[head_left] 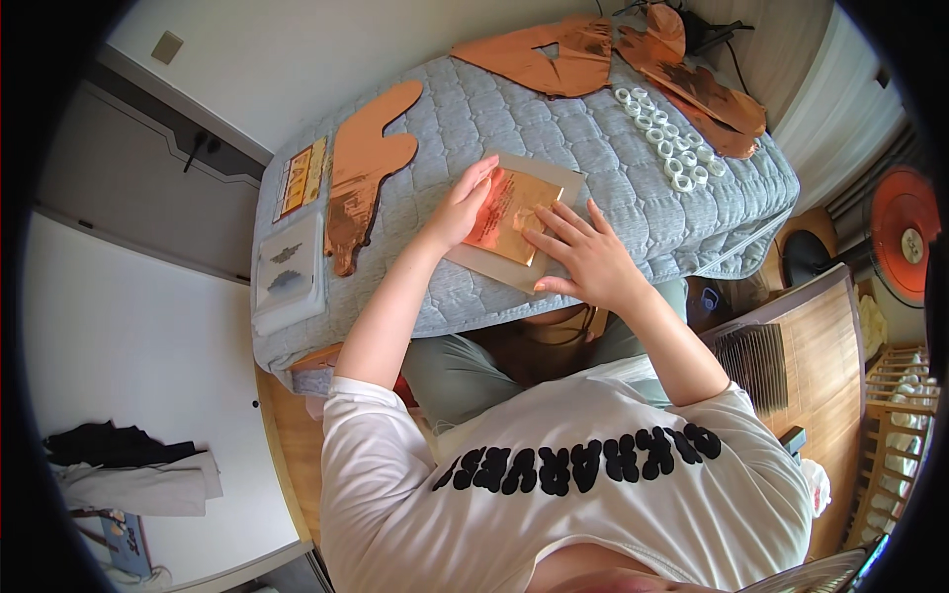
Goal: The person folds metallic letter-shaped foil balloons by hand, then places each one into a plastic sleeve with a cardboard insert to create finished packages.
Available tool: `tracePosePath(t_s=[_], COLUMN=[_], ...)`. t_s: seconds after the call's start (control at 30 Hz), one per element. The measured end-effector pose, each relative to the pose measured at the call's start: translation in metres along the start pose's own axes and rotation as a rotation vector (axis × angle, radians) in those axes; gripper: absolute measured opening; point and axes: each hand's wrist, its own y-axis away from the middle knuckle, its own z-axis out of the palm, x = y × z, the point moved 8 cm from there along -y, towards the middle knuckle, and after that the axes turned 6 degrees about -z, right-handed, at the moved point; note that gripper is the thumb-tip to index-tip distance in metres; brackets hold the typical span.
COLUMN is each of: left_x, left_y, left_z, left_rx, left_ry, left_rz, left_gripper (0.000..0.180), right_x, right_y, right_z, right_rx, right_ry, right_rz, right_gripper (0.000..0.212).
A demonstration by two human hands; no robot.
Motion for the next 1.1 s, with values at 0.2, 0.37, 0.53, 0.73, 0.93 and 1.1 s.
tracePosePath(t_s=[0.2,0.37,0.53,0.73,0.93,1.1], left_x=[0.002,0.006,0.011,0.012,0.009,0.012], left_y=[0.000,0.004,0.012,0.014,0.014,0.016], left_z=[0.001,0.006,0.021,0.033,0.032,0.033], left_rx=[0.009,0.031,0.060,0.028,0.052,0.059], left_ry=[-0.029,-0.328,-0.801,-1.079,-1.140,-1.185], left_rz=[-0.006,0.089,0.206,0.225,0.218,0.267], left_gripper=[0.046,0.046,0.053,0.058,0.066,0.067], right_x=[0.000,-0.003,-0.002,-0.001,0.024,-0.016], right_y=[-0.001,-0.003,-0.002,0.004,0.014,0.001], right_z=[0.002,0.000,0.002,-0.002,-0.008,-0.013], right_rx=[-0.031,-0.032,-0.035,0.027,-0.090,0.129], right_ry=[-0.034,-0.024,-0.026,-0.050,-0.359,-0.148], right_rz=[0.018,0.018,0.020,0.010,0.410,-0.066], right_gripper=[0.078,0.078,0.079,0.073,0.050,0.048])
